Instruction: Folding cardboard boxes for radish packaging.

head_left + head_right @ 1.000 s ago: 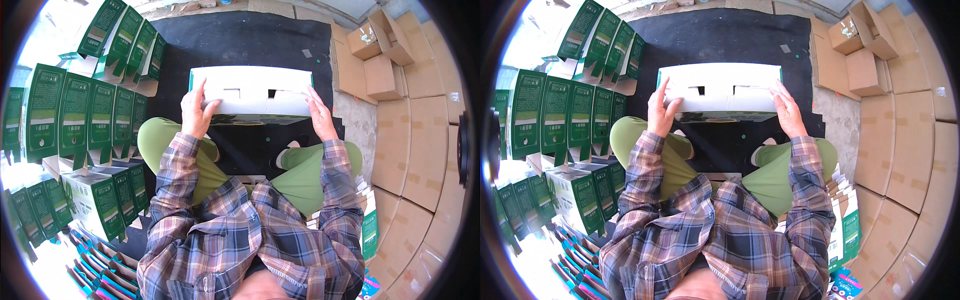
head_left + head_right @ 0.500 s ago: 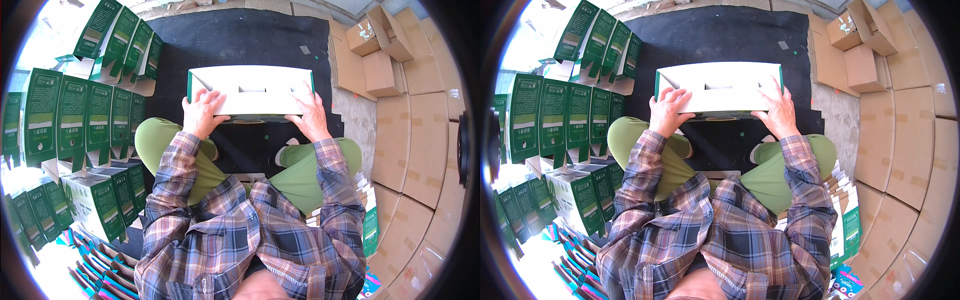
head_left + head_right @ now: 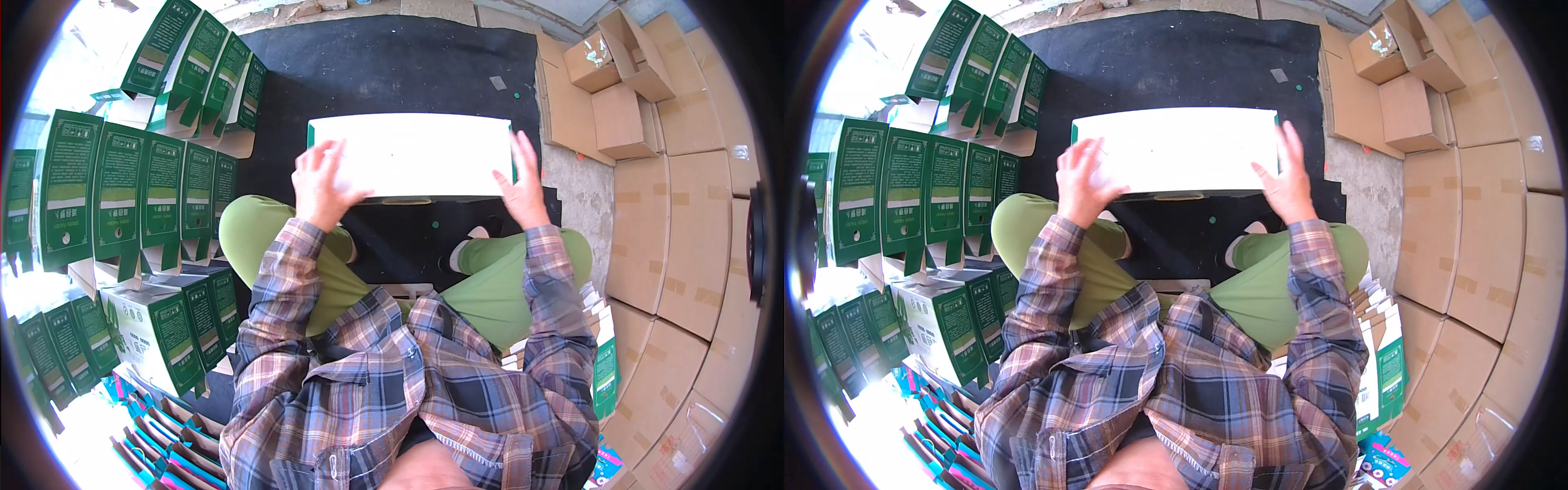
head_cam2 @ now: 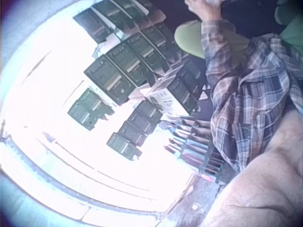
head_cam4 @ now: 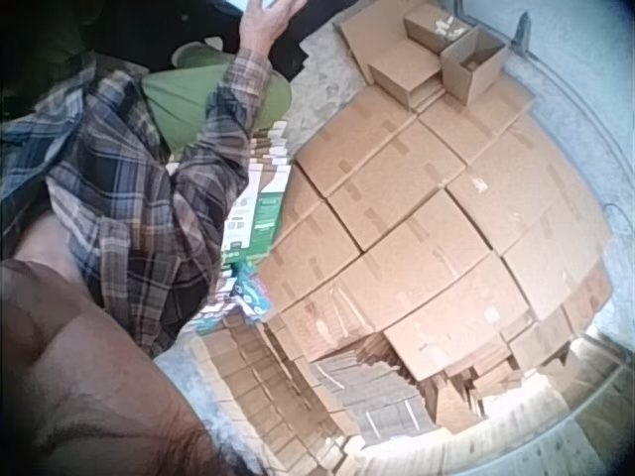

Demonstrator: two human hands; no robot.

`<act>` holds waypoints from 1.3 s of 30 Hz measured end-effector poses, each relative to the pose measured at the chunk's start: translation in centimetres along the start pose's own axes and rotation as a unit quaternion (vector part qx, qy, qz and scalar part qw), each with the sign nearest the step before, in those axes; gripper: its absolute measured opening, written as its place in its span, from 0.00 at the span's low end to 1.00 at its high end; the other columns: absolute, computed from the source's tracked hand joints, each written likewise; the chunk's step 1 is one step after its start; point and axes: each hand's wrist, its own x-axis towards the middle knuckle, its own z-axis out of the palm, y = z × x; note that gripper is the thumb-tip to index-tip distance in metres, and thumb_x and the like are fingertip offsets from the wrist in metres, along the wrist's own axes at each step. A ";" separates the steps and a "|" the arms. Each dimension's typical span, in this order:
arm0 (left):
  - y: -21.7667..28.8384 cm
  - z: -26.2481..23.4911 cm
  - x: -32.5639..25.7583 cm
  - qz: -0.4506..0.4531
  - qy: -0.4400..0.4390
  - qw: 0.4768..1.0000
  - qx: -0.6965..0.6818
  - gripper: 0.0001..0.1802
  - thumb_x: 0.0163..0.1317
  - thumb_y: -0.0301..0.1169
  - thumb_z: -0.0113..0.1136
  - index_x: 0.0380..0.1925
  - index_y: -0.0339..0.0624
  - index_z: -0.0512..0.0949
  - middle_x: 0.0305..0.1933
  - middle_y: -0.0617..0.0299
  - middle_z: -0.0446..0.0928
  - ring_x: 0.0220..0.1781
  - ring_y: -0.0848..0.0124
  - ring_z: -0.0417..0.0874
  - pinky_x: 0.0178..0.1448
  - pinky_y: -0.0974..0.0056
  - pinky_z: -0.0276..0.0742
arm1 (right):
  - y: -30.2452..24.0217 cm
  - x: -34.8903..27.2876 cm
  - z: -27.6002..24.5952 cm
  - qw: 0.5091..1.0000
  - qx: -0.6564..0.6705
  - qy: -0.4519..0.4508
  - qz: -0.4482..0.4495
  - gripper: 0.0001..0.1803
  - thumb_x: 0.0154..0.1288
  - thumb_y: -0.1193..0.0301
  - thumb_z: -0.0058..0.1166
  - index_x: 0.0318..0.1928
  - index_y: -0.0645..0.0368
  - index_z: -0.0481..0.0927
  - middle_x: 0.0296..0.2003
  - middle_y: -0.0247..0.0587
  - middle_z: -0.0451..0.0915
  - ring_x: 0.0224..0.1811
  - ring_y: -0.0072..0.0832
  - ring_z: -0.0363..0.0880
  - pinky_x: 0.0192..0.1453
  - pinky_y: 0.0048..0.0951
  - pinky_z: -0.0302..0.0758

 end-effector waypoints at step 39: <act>-7.8 5.1 -1.4 -0.511 -0.109 0.694 -0.496 0.21 0.64 0.48 0.47 0.50 0.47 0.73 0.46 0.63 0.76 0.48 0.67 0.74 0.55 0.55 0.67 | 6.5 -1.6 1.2 0.826 0.237 -0.223 0.460 0.18 0.68 0.65 0.41 0.55 0.58 0.71 0.45 0.43 0.78 0.42 0.34 0.79 0.39 0.35 0.79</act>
